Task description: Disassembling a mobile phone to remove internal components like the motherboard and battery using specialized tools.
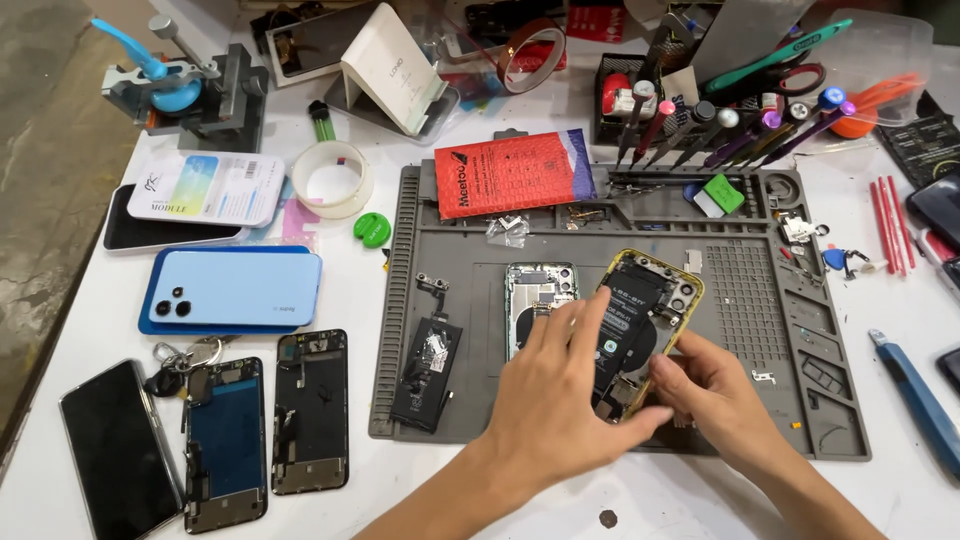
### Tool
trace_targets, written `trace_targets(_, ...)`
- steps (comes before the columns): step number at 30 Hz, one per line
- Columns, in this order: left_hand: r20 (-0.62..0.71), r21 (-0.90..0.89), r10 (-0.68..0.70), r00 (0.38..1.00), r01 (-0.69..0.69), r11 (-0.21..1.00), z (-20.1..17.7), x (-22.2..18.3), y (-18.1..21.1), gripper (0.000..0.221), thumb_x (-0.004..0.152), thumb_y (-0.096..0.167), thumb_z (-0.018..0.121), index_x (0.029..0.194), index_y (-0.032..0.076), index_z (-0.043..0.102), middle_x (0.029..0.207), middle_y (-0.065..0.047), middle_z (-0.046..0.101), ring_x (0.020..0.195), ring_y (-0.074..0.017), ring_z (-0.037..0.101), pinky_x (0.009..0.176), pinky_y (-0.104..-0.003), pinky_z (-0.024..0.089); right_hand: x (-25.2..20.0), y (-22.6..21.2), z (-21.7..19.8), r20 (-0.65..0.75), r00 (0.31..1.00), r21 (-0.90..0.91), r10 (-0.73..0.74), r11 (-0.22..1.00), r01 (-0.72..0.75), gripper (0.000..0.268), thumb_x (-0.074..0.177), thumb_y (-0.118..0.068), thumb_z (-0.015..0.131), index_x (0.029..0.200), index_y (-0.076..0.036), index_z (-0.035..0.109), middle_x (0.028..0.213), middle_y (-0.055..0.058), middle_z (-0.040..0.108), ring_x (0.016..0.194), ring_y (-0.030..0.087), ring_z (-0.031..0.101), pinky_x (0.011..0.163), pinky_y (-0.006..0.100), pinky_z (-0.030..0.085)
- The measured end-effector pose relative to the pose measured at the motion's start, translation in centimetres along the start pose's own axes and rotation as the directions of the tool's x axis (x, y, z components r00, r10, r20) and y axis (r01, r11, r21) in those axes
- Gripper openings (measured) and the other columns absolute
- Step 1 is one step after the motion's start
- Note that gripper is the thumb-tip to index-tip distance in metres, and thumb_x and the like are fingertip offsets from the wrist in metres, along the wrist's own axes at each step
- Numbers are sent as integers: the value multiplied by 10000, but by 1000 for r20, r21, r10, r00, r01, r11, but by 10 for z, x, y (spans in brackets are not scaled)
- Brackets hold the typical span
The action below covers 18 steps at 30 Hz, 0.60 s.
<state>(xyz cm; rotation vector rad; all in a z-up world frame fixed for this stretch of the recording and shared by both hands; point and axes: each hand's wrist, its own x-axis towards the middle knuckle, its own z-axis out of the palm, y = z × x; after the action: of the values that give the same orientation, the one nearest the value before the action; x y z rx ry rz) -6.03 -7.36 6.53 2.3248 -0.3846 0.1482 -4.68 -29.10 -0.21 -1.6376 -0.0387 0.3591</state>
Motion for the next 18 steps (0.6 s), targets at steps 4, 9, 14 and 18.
trace_targets(4,-46,86,76,996,-72,994,12,-2,-8,1036,695,449,848,1515,32,371,1337,-241,578,1126,-409,600,901,-500,519,0,-2,3,24,1000,59,-10,998,8,326,967,-226,625,1201,-8,691,558,4,392,473,114,353,405,272,327)
trace_targets(9,165,18,-94,982,92,996,-10,10,-7,873,706,361,788,1434,110,378,1276,-163,594,1115,-378,621,747,-581,574,-2,-6,8,45,997,-171,-58,983,65,292,946,-249,639,1132,-58,759,955,21,788,625,112,574,539,259,501)
trace_targets(14,30,110,-92,995,88,990,-45,24,-23,937,663,385,865,1428,106,402,1384,-121,587,1171,-346,633,830,-539,568,-8,-28,14,33,996,-302,-85,949,91,359,960,-323,538,1188,-132,738,938,8,850,633,123,627,585,258,513)
trace_targets(18,-90,243,-192,977,208,947,-70,34,-46,928,719,343,844,1477,79,377,1321,-161,582,1114,-332,629,890,-508,564,-10,-43,19,33,987,-448,-154,881,153,261,946,-260,597,1114,-170,775,899,-54,867,625,85,630,625,247,506)
